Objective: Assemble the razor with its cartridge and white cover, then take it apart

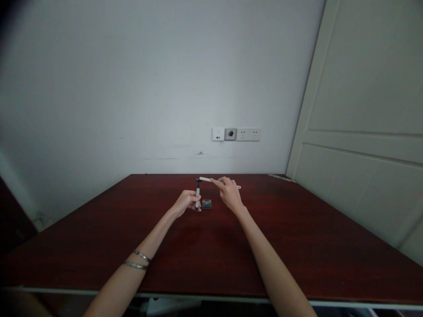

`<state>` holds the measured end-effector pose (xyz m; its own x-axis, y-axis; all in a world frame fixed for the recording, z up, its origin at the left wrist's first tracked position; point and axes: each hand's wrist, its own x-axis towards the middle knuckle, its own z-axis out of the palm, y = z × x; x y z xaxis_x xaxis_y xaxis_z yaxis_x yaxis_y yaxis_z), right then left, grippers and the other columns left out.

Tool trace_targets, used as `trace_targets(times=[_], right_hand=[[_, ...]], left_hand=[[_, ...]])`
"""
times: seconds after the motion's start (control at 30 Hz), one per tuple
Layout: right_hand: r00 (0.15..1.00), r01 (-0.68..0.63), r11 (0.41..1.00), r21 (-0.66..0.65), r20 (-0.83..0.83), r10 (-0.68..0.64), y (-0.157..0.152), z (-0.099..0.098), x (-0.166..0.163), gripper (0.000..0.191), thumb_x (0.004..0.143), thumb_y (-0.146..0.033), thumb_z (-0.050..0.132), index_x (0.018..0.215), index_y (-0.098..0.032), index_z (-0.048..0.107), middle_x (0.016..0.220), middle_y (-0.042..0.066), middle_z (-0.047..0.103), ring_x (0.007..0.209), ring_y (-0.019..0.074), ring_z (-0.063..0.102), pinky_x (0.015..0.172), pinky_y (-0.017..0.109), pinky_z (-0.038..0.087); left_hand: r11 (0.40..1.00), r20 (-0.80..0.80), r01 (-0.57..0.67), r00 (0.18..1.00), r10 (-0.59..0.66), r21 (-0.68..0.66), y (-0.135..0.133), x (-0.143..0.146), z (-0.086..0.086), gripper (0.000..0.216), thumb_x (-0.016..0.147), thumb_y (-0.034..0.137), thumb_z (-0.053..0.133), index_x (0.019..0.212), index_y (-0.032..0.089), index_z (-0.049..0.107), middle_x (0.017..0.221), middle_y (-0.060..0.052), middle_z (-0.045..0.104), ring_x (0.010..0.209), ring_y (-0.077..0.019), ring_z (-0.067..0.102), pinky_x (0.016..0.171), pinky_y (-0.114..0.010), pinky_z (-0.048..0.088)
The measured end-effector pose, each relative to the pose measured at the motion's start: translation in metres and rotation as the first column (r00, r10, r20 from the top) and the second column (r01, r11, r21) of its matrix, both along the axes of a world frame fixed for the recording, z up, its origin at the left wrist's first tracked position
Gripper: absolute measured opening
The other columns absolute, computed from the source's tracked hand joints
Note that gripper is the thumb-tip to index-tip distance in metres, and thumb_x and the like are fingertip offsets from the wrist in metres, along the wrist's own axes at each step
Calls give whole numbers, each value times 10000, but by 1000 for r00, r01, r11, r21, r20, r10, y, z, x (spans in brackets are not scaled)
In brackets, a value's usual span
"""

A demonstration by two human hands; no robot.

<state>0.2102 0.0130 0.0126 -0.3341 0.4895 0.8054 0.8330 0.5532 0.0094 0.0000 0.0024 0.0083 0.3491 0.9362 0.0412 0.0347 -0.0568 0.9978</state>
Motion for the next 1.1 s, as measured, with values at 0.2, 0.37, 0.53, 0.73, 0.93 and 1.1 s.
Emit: trace_targets(times=[0.2, 0.37, 0.53, 0.73, 0.93, 1.1], right_hand=[[998, -30, 999, -16, -64, 29, 0, -5, -11, 489, 834, -49, 407, 1240, -294, 528, 969, 60, 586, 869, 168, 501, 765, 305, 309], [994, -52, 999, -18, -94, 50, 3, -6, -4, 482, 841, -56, 395, 1226, -308, 538, 973, 56, 586, 879, 170, 501, 776, 315, 297], [988, -42, 999, 14, -147, 44, 4, -7, 9, 465, 842, -62, 390, 1195, -308, 567, 967, 58, 585, 885, 176, 502, 772, 322, 297], [984, -101, 994, 30, -143, 104, 3, -5, -10, 463, 846, -68, 392, 1206, -308, 557, 969, 57, 581, 890, 174, 501, 789, 326, 302], [985, -70, 997, 42, -154, 76, 5, -7, 7, 466, 841, -62, 396, 1199, -309, 562, 957, 53, 585, 875, 171, 507, 788, 324, 310], [986, -77, 995, 60, -141, 85, 3, -7, -3, 449, 855, -84, 399, 1205, -317, 557, 966, 53, 585, 874, 170, 506, 791, 324, 315]], left_hand=[[1000, -15, -9, 1000, 9, -11, -4, 4, -3, 163, 739, 240, 582, 680, 98, 527, 559, -44, 612, 437, -152, 606, 464, -258, 490], [999, 10, 9, 1000, -10, 39, -6, 3, -1, 177, 733, 262, 600, 701, 102, 531, 583, -43, 617, 448, -145, 607, 470, -252, 491], [998, 0, -18, 1000, 18, 59, -6, 1, 1, 160, 738, 249, 588, 710, 102, 531, 587, -43, 616, 461, -148, 612, 466, -250, 491], [998, -34, 11, 999, -9, 58, -9, 3, 1, 140, 737, 227, 578, 694, 103, 531, 569, -33, 605, 440, -137, 598, 473, -260, 499], [993, -35, -39, 998, 43, 109, -9, 1, 5, 141, 739, 236, 581, 697, 110, 533, 588, -38, 618, 450, -138, 606, 435, -222, 464], [993, -66, -9, 998, 16, 116, -10, 4, 3, 138, 726, 225, 590, 680, 112, 526, 545, -17, 596, 430, -134, 590, 441, -245, 485]])
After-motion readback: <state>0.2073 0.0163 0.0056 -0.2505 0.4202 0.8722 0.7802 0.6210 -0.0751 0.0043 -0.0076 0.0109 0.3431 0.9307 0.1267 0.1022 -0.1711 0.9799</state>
